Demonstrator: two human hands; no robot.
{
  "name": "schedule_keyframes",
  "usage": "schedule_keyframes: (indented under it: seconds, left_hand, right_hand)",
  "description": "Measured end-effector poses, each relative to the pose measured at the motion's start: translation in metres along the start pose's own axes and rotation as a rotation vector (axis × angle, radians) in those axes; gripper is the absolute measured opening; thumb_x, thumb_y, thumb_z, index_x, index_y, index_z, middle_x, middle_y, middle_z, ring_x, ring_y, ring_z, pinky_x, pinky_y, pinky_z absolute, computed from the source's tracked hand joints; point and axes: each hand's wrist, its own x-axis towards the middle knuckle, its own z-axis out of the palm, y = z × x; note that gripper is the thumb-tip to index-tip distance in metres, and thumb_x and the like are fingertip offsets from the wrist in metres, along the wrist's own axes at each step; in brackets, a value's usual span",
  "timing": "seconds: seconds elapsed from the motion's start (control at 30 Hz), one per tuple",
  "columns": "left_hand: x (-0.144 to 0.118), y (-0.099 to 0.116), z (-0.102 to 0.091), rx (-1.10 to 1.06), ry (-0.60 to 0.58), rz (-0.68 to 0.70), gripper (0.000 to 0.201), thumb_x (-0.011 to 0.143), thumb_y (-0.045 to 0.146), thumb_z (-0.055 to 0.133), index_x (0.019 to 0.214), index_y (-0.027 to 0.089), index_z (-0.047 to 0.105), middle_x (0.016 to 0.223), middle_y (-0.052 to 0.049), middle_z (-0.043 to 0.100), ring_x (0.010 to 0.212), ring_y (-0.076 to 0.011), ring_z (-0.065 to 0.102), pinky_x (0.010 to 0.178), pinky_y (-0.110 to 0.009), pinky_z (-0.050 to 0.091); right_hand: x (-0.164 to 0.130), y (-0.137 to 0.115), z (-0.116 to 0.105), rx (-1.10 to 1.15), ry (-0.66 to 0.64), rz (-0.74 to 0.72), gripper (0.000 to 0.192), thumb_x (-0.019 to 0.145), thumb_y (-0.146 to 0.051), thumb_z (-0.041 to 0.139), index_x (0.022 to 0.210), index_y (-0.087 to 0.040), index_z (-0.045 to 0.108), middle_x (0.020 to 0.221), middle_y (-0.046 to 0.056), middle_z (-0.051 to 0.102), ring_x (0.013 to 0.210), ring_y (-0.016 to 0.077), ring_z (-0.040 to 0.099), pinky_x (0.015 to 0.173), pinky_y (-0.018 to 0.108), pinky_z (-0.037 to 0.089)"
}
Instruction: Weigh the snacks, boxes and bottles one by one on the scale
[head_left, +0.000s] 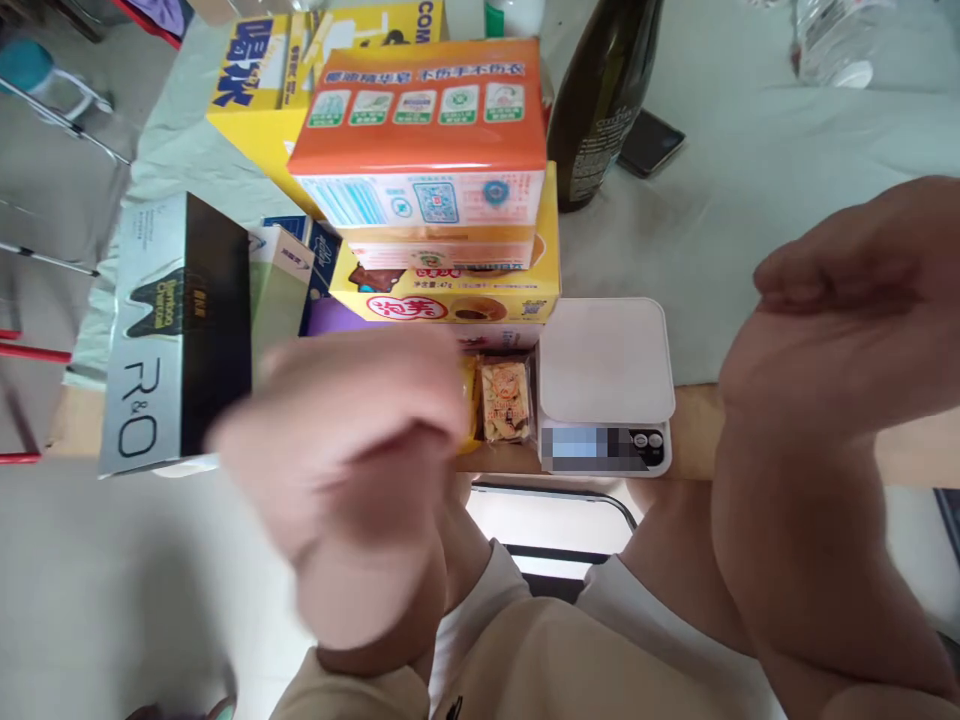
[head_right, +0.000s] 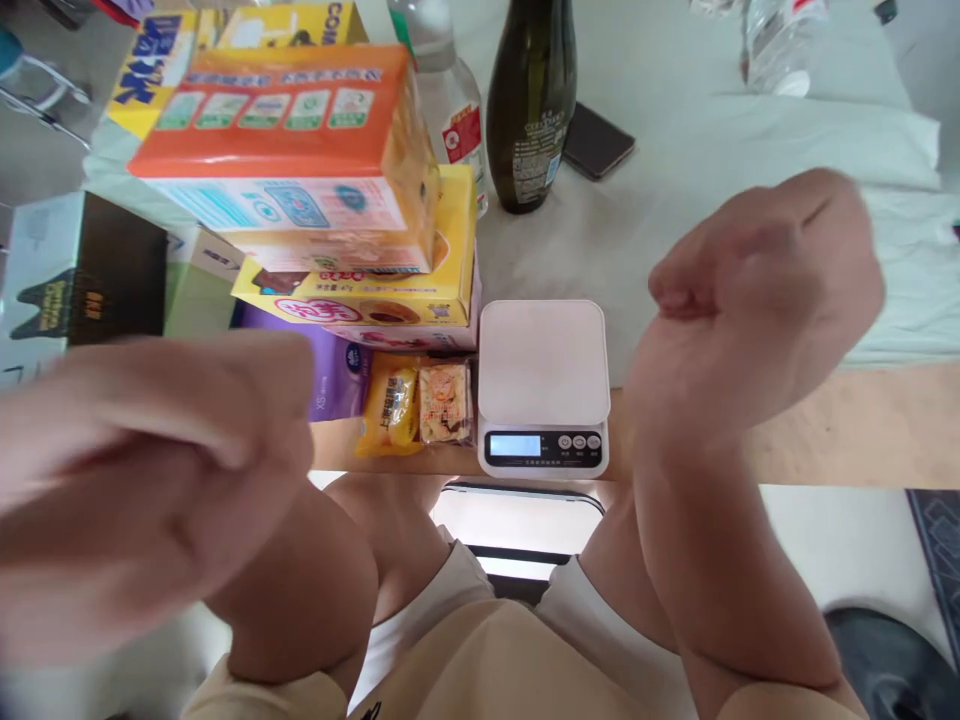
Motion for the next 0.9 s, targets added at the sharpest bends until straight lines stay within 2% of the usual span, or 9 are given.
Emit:
schedule_keyframes:
  seconds: [0.17,0.27,0.4,0.5,0.6,0.67,0.7,0.8,0.9]
  left_hand:
    - [-0.003,-0.007,0.059,0.015,-0.806,0.075,0.035,0.076,0.013,0.051,0.062,0.020,0.020,0.052,0.002,0.027,0.051,-0.0116,0.021,0.051,-0.036,0.015]
    - [-0.003,-0.023,0.081,0.114,-0.979,0.038,0.035,0.077,0.019,0.052,0.057,0.020,0.023,0.049,0.003,0.027,0.050,-0.0119,0.017,0.048,-0.035,0.014]
    - [0.002,-0.027,0.086,0.120,-0.976,-0.032,0.037,0.081,0.021,0.051,0.059,0.020,0.022,0.050,0.004,0.019,0.051,-0.0118,0.012,0.047,-0.033,0.012]
    - [0.008,-0.021,0.083,0.084,-0.914,-0.025,0.045,0.096,0.027,0.048,0.059,0.019,0.023,0.049,0.004,0.021,0.047,-0.0099,0.017,0.046,-0.032,0.014]
    - [0.011,-0.020,0.084,0.023,-0.823,0.028,0.047,0.109,0.031,0.040,0.064,0.021,0.033,0.050,0.006,0.032,0.045,-0.0088,0.028,0.048,-0.029,0.024]
    - [0.011,-0.024,0.086,0.011,-0.721,0.079,0.035,0.109,0.024,0.042,0.074,0.022,0.042,0.056,0.006,0.043,0.049,-0.0093,0.038,0.051,-0.027,0.031]
    - [0.010,-0.026,0.087,0.009,-0.675,0.115,0.027,0.106,0.018,0.043,0.080,0.022,0.047,0.062,0.005,0.050,0.053,-0.0099,0.045,0.053,-0.026,0.034]
    - [0.011,-0.034,0.088,-0.014,-0.586,0.228,0.025,0.093,0.000,0.042,0.082,0.021,0.049,0.082,-0.001,0.062,0.072,-0.0117,0.058,0.062,-0.026,0.043]
    - [0.014,-0.037,0.082,-0.172,-0.503,0.342,0.029,0.094,0.002,0.045,0.072,0.021,0.041,0.073,-0.001,0.054,0.062,-0.0114,0.050,0.054,-0.027,0.038]
  right_hand:
    - [-0.018,0.006,-0.032,-0.226,-0.270,-0.045,0.042,0.075,-0.023,0.058,0.047,-0.018,0.027,0.052,-0.001,0.020,0.049,0.0054,0.022,0.049,0.029,0.012]
    - [-0.022,0.021,-0.058,-0.249,-0.275,-0.013,0.039,0.067,-0.020,0.056,0.047,-0.017,0.023,0.051,-0.002,0.013,0.047,0.0036,0.016,0.046,0.027,0.008]
    - [-0.024,0.042,-0.080,-0.252,-0.242,0.114,0.040,0.075,-0.018,0.051,0.052,-0.020,0.018,0.050,-0.003,0.013,0.044,0.0046,0.016,0.043,0.027,0.012]
    - [-0.027,0.051,-0.082,-0.286,-0.204,0.143,0.039,0.094,-0.030,0.051,0.057,-0.021,0.042,0.046,-0.005,0.026,0.038,0.0065,0.028,0.040,0.026,0.021]
    - [-0.029,0.053,-0.077,-0.311,-0.176,0.148,0.029,0.103,-0.047,0.054,0.095,-0.025,0.069,0.065,-0.004,0.060,0.040,0.0081,0.047,0.038,0.024,0.030]
    - [-0.027,0.053,-0.072,-0.298,-0.173,0.171,0.030,0.102,-0.055,0.059,0.113,-0.029,0.069,0.089,-0.001,0.073,0.043,0.0072,0.053,0.036,0.024,0.030]
    - [-0.025,0.052,-0.070,-0.285,-0.179,0.194,0.033,0.102,-0.058,0.060,0.116,-0.029,0.067,0.091,-0.001,0.074,0.042,0.0072,0.052,0.036,0.025,0.029]
    - [-0.018,0.049,-0.065,-0.216,-0.208,0.267,0.043,0.104,-0.066,0.052,0.101,-0.027,0.068,0.053,-0.007,0.053,0.032,0.0091,0.036,0.035,0.027,0.024]
    - [-0.009,0.043,-0.059,-0.130,-0.232,0.255,0.063,0.103,-0.071,0.047,0.062,-0.024,0.050,0.039,-0.006,0.033,0.031,0.0102,0.031,0.036,0.030,0.022]
